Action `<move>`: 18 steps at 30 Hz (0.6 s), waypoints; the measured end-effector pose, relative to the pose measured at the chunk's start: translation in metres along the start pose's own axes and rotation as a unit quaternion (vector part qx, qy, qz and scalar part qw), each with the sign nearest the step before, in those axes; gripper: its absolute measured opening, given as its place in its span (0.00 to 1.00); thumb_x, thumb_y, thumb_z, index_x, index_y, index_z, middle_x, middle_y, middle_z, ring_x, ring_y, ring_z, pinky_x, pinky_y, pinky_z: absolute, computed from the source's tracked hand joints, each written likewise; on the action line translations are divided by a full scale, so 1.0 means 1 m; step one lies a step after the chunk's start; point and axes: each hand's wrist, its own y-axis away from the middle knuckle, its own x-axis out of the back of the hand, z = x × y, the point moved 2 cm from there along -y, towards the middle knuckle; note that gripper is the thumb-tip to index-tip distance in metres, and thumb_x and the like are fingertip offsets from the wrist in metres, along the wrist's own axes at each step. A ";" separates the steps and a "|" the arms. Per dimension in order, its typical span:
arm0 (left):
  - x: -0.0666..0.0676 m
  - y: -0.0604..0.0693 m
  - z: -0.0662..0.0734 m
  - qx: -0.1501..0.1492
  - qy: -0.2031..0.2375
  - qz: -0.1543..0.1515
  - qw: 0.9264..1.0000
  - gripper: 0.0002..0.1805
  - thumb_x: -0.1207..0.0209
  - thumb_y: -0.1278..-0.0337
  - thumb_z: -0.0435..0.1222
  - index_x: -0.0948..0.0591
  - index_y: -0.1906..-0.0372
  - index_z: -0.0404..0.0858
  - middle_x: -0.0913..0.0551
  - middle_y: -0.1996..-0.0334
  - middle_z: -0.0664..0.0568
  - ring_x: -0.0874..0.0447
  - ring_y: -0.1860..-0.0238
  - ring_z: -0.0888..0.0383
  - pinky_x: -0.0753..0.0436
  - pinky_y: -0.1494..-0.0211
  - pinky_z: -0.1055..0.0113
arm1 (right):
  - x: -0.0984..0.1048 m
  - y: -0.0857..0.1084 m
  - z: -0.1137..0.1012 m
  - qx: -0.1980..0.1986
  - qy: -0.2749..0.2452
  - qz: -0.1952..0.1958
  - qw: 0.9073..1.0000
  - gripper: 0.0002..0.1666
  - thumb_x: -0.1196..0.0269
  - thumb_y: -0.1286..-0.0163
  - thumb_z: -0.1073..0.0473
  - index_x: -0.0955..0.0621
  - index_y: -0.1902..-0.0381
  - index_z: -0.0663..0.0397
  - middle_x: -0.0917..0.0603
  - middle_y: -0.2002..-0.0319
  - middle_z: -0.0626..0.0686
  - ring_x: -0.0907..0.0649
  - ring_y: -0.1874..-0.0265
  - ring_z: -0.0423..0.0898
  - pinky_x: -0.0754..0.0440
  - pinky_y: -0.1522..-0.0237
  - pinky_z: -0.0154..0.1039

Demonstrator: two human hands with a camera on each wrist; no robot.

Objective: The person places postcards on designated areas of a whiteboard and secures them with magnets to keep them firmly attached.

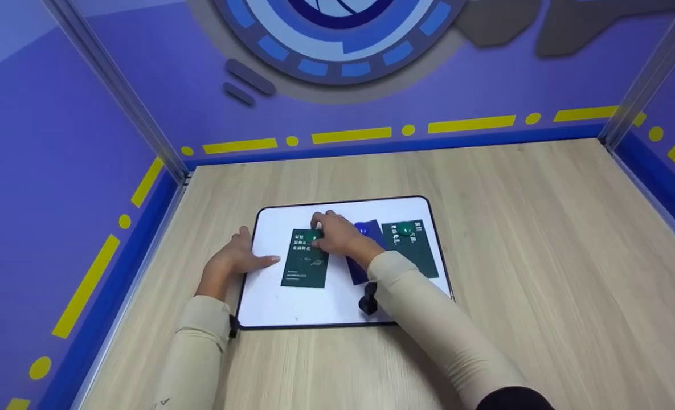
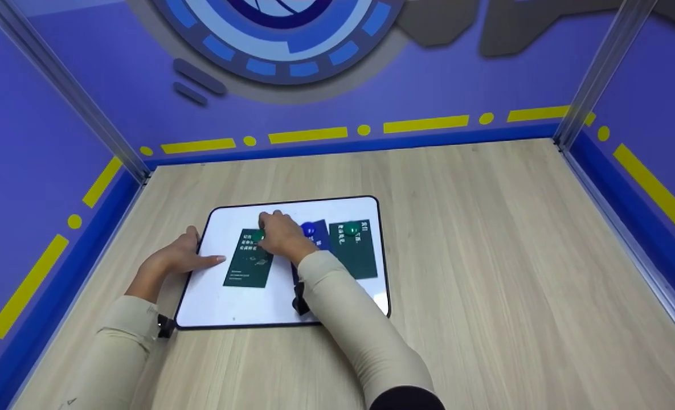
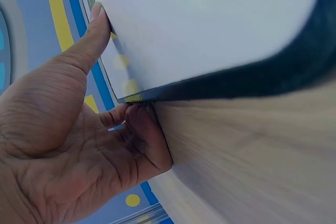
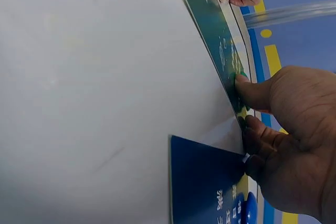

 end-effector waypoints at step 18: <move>0.012 -0.010 0.007 0.032 -0.013 -0.046 0.998 0.78 0.27 0.44 0.64 0.70 0.15 0.30 0.58 0.14 0.27 0.55 0.13 0.28 0.48 0.13 0.35 | 0.005 -0.004 0.007 -0.010 -0.051 -0.023 0.998 0.21 0.30 0.25 0.58 0.19 0.36 0.47 0.20 0.42 0.55 0.17 0.46 0.50 0.15 0.34 0.50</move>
